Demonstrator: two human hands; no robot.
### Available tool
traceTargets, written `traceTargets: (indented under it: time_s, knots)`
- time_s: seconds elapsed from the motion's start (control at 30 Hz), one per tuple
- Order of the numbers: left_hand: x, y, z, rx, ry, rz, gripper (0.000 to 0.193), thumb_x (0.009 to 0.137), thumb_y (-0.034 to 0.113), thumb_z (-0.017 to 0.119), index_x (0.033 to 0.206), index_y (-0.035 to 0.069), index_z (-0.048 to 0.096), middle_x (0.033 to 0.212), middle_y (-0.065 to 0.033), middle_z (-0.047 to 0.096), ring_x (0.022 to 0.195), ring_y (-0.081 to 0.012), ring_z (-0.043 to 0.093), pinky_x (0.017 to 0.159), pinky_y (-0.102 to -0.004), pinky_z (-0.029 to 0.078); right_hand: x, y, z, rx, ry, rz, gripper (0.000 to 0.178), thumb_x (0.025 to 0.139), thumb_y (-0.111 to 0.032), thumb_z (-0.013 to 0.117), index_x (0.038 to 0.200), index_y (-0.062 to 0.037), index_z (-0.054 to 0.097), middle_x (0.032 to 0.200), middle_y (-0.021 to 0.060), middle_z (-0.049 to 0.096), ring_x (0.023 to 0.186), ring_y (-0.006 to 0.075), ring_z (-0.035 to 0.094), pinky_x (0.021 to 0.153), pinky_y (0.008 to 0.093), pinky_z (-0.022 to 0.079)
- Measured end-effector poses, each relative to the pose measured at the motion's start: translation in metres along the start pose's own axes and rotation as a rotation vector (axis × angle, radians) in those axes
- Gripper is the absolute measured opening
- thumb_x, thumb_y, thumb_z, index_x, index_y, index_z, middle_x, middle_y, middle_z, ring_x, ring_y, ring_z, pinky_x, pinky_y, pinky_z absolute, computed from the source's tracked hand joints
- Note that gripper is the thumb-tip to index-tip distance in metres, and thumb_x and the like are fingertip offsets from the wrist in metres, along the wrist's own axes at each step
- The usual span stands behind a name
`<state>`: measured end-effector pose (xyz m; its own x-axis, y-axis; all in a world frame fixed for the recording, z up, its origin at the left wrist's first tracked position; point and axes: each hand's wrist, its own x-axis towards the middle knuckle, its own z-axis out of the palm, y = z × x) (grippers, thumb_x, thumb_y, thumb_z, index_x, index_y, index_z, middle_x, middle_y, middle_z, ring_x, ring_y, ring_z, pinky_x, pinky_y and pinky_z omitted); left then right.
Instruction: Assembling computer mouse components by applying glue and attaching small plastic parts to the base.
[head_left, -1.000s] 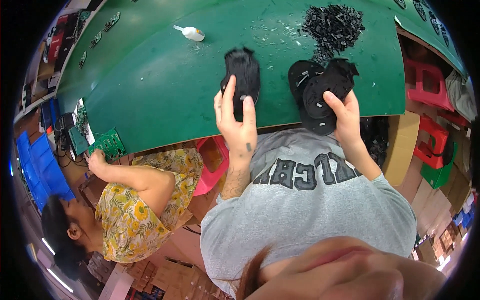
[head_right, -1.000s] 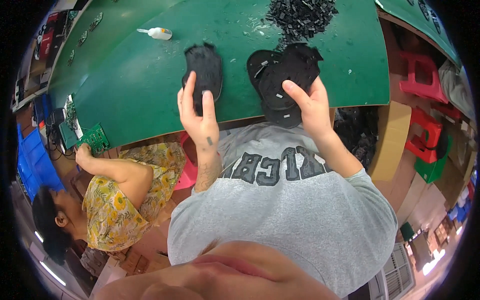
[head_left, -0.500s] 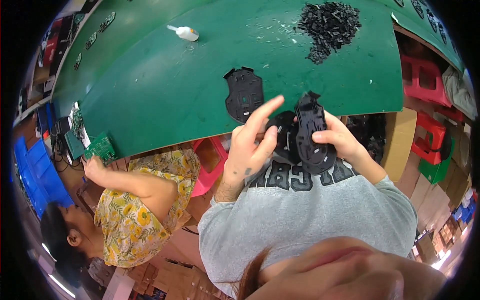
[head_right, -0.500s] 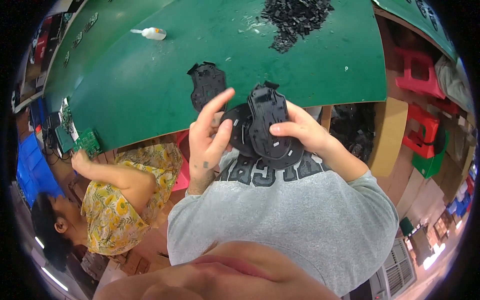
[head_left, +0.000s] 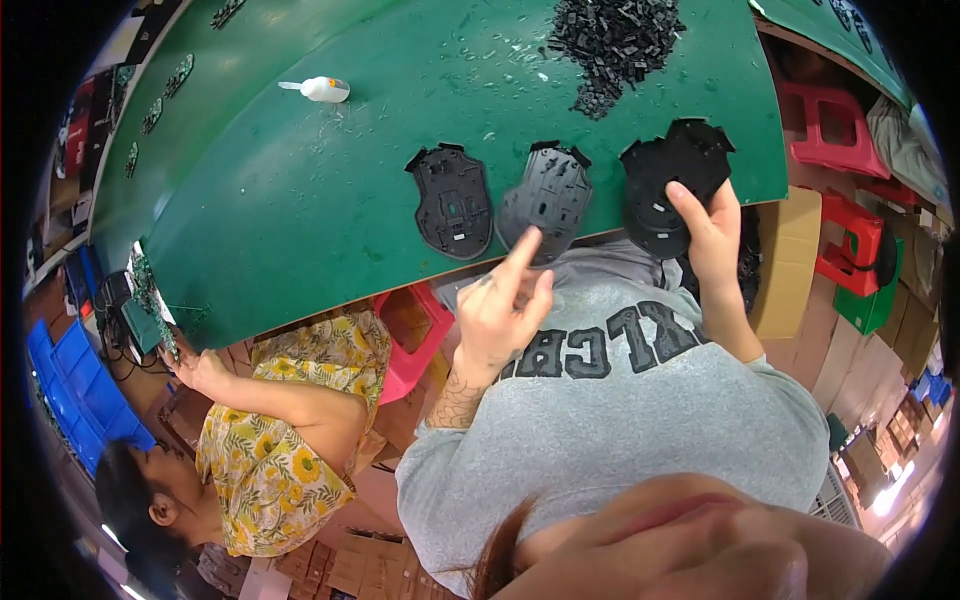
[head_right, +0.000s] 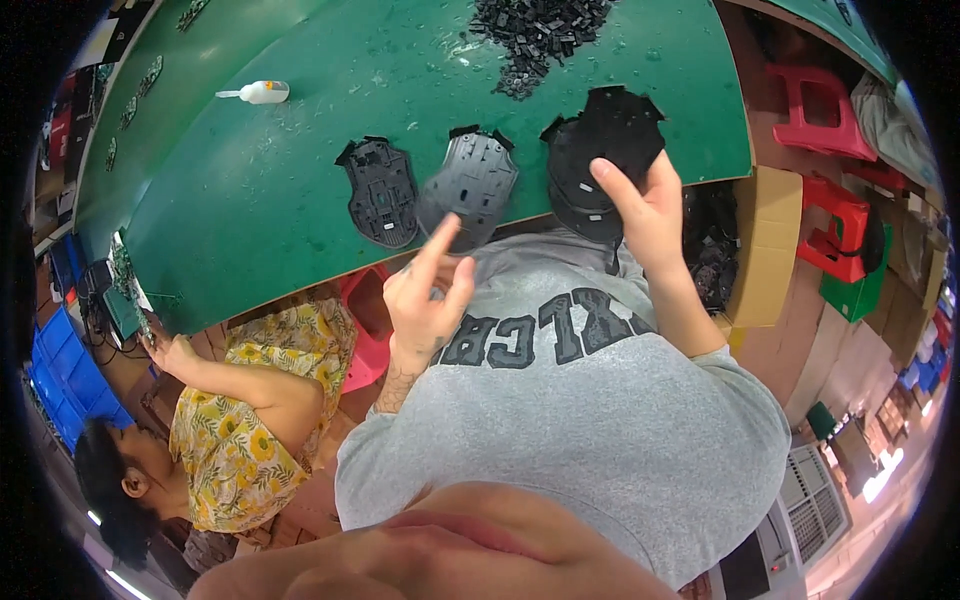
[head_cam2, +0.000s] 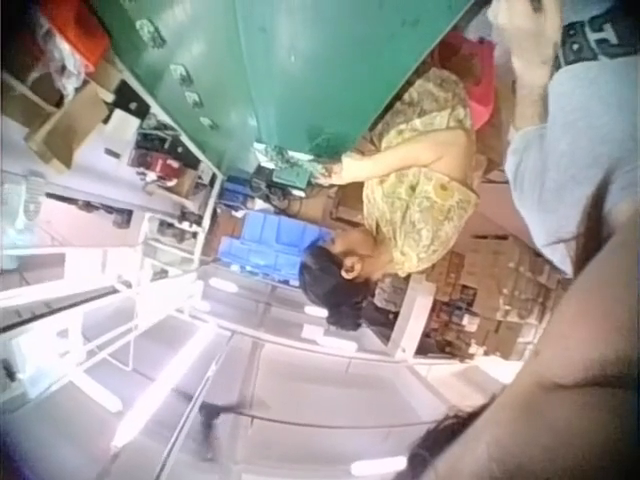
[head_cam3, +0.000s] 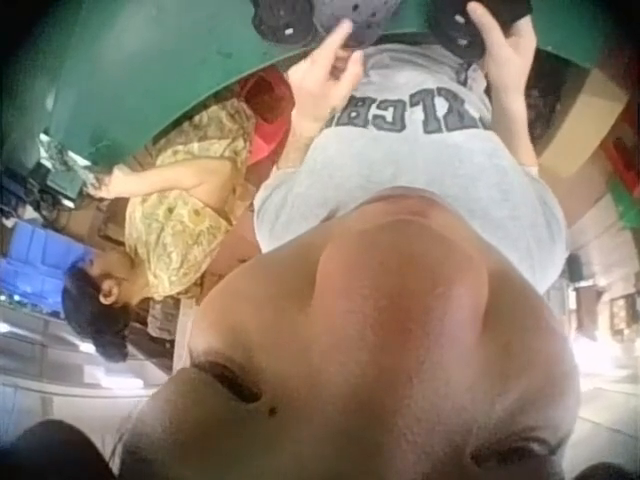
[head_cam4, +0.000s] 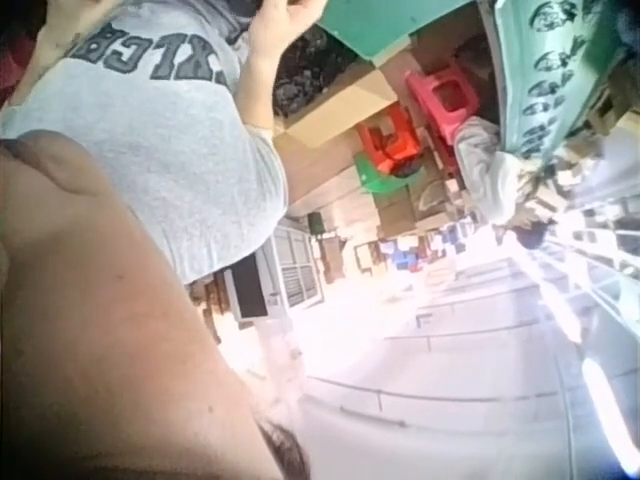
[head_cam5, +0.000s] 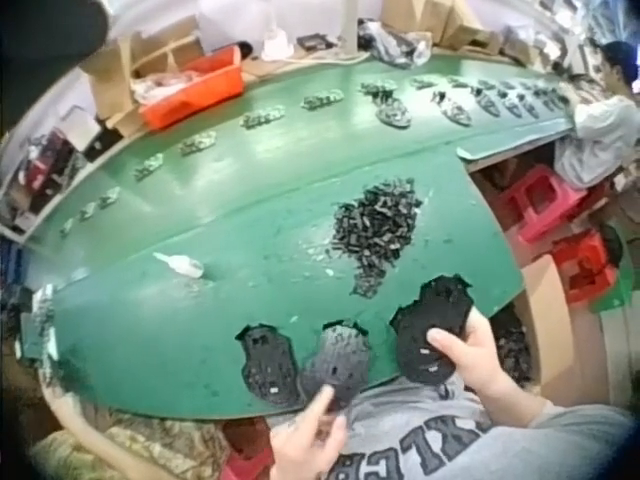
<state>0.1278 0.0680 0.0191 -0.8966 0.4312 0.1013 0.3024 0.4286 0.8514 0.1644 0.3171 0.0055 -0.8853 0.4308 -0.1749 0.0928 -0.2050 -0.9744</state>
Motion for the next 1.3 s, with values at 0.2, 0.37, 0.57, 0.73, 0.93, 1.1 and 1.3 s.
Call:
traceTargets:
  time_s: [0.2, 0.37, 0.57, 0.73, 0.93, 1.1, 1.3]
  knots:
    - [0.017, -0.012, 0.002, 0.258, -0.099, 0.469, 0.04, 0.071, 0.009, 0.074, 0.111, 0.009, 0.069, 0.087, -0.0011, 0.067, 0.078, -0.0177, 0.064, 0.073, -0.0323, 0.052, 0.006, 0.013, 0.026, -0.468, 0.125, -0.334, 0.049, 0.087, -0.007, 0.066, 0.132, 0.0043, 0.049, 0.129, 0.0157, 0.054, 0.121, 0.0265, 0.05, 0.104, 0.0355, 0.038]
    - [0.033, -0.013, 0.012, 0.381, -0.182, 0.51, 0.04, 0.071, 0.016, 0.074, 0.11, 0.014, 0.068, 0.122, -0.0053, 0.063, 0.113, -0.0223, 0.058, 0.101, -0.0426, 0.043, 0.015, -0.001, 0.027, -0.573, 0.114, -0.572, 0.035, 0.088, -0.009, 0.053, 0.121, 0.004, 0.057, 0.138, 0.0136, 0.05, 0.135, 0.0307, 0.038, 0.112, 0.0386, 0.028]
    - [0.037, -0.012, 0.012, 0.493, 0.016, 0.504, 0.035, 0.072, 0.016, 0.072, 0.106, 0.013, 0.07, 0.122, -0.0039, 0.063, 0.108, -0.0209, 0.059, 0.1, -0.0419, 0.04, 0.029, -0.018, -0.008, -0.062, 0.392, -0.314, 0.034, 0.094, -0.005, 0.056, 0.126, 0.0052, 0.054, 0.109, 0.0071, 0.062, 0.091, 0.0105, 0.058, 0.08, 0.0223, 0.049]
    - [0.043, -0.001, 0.038, 0.256, -0.209, 0.65, 0.039, 0.071, 0.011, 0.071, 0.11, 0.013, 0.069, 0.119, -0.003, 0.064, 0.111, -0.0213, 0.06, 0.098, -0.0418, 0.045, 0.032, 0.004, -0.027, -0.908, 0.354, -0.48, 0.04, 0.087, -0.011, 0.067, 0.126, -0.0059, 0.06, 0.121, 0.0096, 0.061, 0.113, 0.0237, 0.053, 0.098, 0.0352, 0.041]
    - [0.043, 0.0, 0.04, 0.302, -0.235, 0.655, 0.041, 0.068, 0.011, 0.07, 0.109, 0.013, 0.069, 0.113, -0.0023, 0.065, 0.106, -0.0204, 0.061, 0.096, -0.0418, 0.047, 0.054, -0.027, -0.01, -0.986, 0.184, -0.646, 0.015, 0.075, -0.013, 0.078, 0.09, -0.0116, 0.075, 0.098, 0.0032, 0.065, 0.103, 0.0245, 0.055, 0.09, 0.0366, 0.044]
    - [0.049, -0.014, 0.034, 0.312, -0.197, 0.676, 0.04, 0.065, 0.012, 0.072, 0.105, 0.013, 0.07, 0.111, -0.0018, 0.065, 0.103, -0.0193, 0.061, 0.094, -0.0418, 0.048, 0.078, -0.028, 0.027, -1.126, 0.029, -0.778, 0.011, 0.07, -0.017, 0.079, 0.078, -0.0129, 0.074, 0.086, 0.0003, 0.061, 0.098, 0.0238, 0.054, 0.083, 0.0376, 0.043]
    - [0.052, -0.018, 0.028, 0.281, -0.185, 0.733, 0.041, 0.063, 0.01, 0.072, 0.104, 0.013, 0.071, 0.107, -0.0012, 0.066, 0.1, -0.0195, 0.062, 0.091, -0.0415, 0.049, 0.082, -0.019, 0.03, -1.217, 0.048, -0.749, 0.01, 0.071, -0.019, 0.079, 0.078, -0.0142, 0.074, 0.088, -0.0032, 0.062, 0.102, 0.0224, 0.053, 0.083, 0.0384, 0.041]
